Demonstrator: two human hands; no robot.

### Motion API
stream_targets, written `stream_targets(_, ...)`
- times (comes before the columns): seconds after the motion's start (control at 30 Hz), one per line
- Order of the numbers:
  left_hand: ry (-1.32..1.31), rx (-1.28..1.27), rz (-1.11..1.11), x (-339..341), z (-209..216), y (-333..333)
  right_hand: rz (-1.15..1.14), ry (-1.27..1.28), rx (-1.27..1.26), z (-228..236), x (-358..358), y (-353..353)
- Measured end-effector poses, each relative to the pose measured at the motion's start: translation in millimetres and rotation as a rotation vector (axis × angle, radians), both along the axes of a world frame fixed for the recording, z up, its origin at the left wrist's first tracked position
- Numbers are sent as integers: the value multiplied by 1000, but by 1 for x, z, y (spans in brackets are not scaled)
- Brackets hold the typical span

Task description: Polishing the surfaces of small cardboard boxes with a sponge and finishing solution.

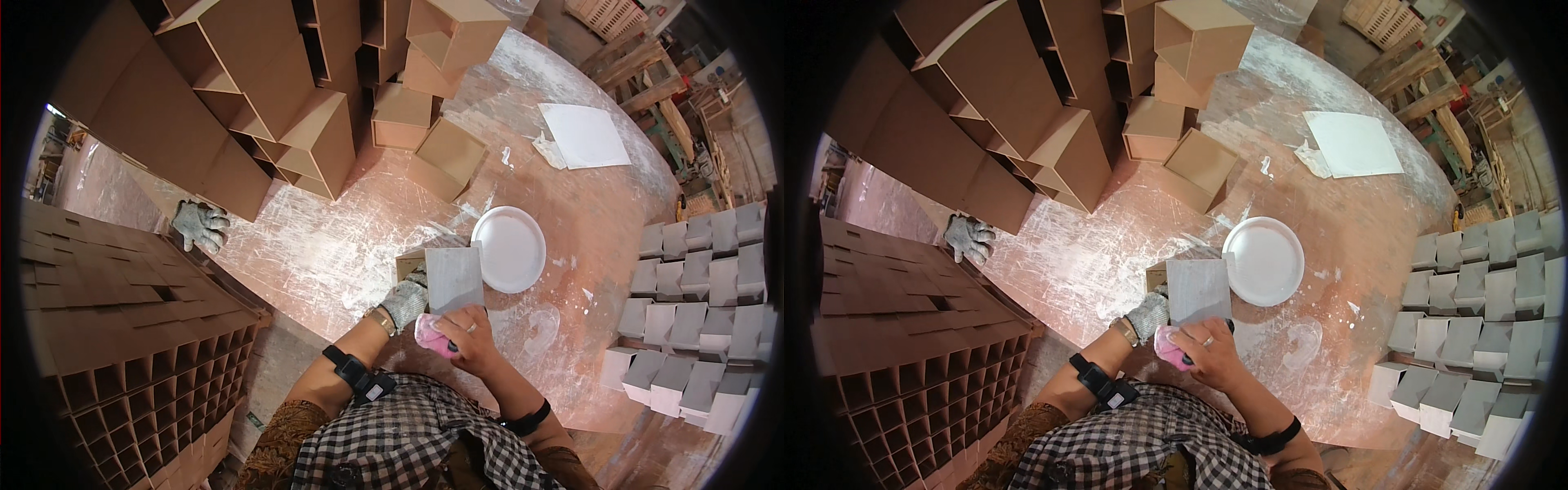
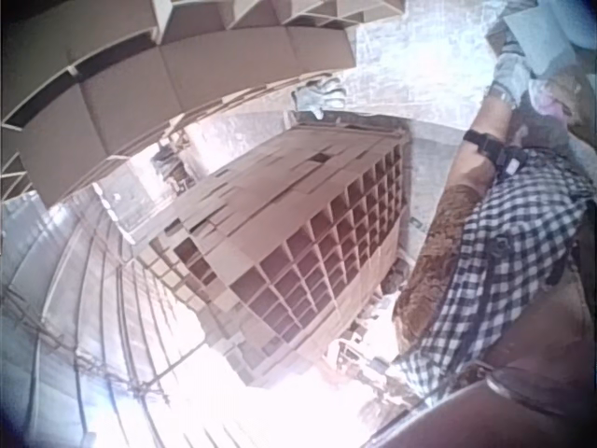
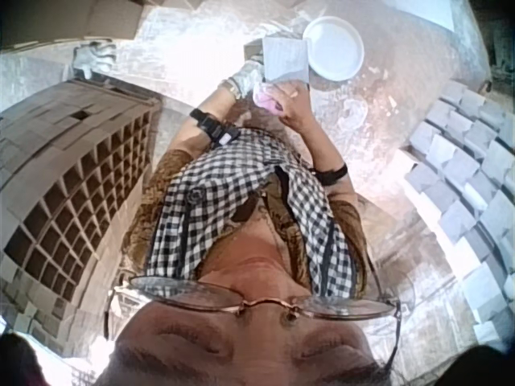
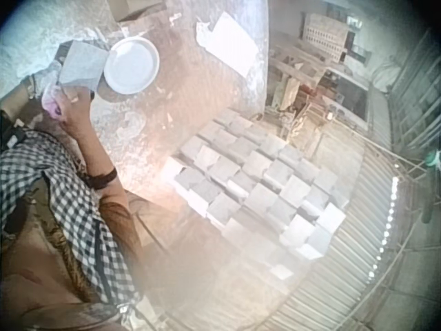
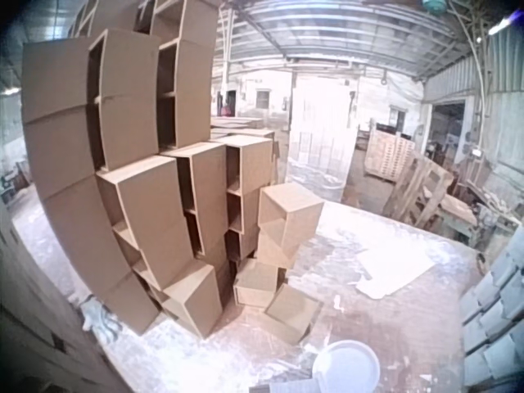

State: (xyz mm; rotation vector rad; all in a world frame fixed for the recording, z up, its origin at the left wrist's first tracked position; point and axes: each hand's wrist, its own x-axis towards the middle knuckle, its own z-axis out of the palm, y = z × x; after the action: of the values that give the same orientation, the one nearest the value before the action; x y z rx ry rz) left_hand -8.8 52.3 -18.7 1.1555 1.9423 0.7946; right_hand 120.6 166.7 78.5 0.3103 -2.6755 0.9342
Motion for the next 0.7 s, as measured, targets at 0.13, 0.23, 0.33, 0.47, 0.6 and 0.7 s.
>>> stream_targets(0.13,86,162,65,5,-13,0,-1,126,-83,3,-53,21)
stream_targets(0.23,171,348,133,5,-25,3,-121,178,-118,-3,-103,37)
stream_targets(0.33,298,309,59,4,-27,-1,-159,179,-140,1,-115,35)
stream_targets(0.47,-124,73,18,-16,17,11,12,111,-56,-1,-59,22)
stream_targets(0.6,-92,46,22,-7,13,4,-34,12,-51,8,-3,8)
stream_targets(0.7,-26,136,50,0,-10,2,-55,4,-45,1,-17,23)
